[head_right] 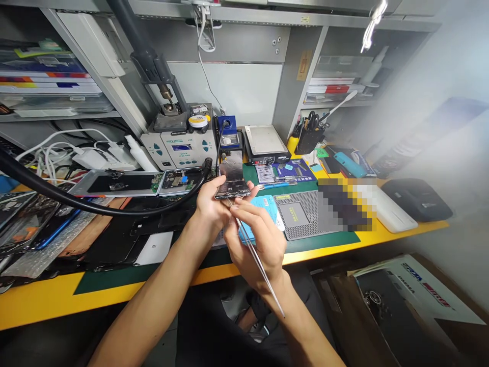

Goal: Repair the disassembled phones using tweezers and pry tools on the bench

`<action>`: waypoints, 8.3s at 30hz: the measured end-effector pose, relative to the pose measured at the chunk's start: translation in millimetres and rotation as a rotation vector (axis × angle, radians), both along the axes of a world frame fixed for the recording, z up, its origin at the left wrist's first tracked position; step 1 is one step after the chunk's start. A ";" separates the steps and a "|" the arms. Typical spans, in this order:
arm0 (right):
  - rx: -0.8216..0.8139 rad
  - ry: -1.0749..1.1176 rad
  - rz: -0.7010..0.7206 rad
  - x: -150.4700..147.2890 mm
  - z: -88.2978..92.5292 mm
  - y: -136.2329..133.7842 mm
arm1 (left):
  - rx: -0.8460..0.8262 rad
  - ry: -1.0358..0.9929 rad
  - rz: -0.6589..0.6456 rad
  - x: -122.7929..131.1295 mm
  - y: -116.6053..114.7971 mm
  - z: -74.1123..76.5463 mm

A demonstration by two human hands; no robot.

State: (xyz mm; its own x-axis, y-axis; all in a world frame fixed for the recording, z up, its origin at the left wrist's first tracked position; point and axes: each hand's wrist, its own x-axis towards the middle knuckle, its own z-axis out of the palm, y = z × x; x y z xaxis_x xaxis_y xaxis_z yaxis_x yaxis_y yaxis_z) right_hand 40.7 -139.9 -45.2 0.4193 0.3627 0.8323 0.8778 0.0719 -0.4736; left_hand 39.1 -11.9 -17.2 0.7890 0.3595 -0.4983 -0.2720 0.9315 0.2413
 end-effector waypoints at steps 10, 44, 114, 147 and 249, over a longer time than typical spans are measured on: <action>0.016 -0.036 -0.005 -4.4 -0.5 -1.0 | 0.059 -0.082 -0.081 -1.7 -1.4 3.0; 0.135 0.375 -0.203 24.6 -23.2 -55.7 | 0.249 -0.142 -0.052 -7.6 -6.9 11.5; 0.045 0.125 -0.035 2.3 9.7 -1.4 | 0.198 -0.137 -0.047 4.6 -4.2 -8.5; 0.048 0.084 -0.039 1.8 7.3 0.4 | 0.226 -0.129 -0.025 5.0 -7.0 -9.3; 0.031 0.074 0.006 4.5 -8.9 -4.8 | 0.207 -0.088 0.005 3.1 -8.7 -0.2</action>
State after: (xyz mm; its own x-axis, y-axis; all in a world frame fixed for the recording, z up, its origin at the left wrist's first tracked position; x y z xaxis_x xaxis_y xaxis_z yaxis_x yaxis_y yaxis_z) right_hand 45.2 -144.7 -54.1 0.4782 0.3399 0.8098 0.8397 0.0931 -0.5350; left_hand 42.3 -20.5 -17.5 0.8240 0.4510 -0.3429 -0.3051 0.8632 0.4022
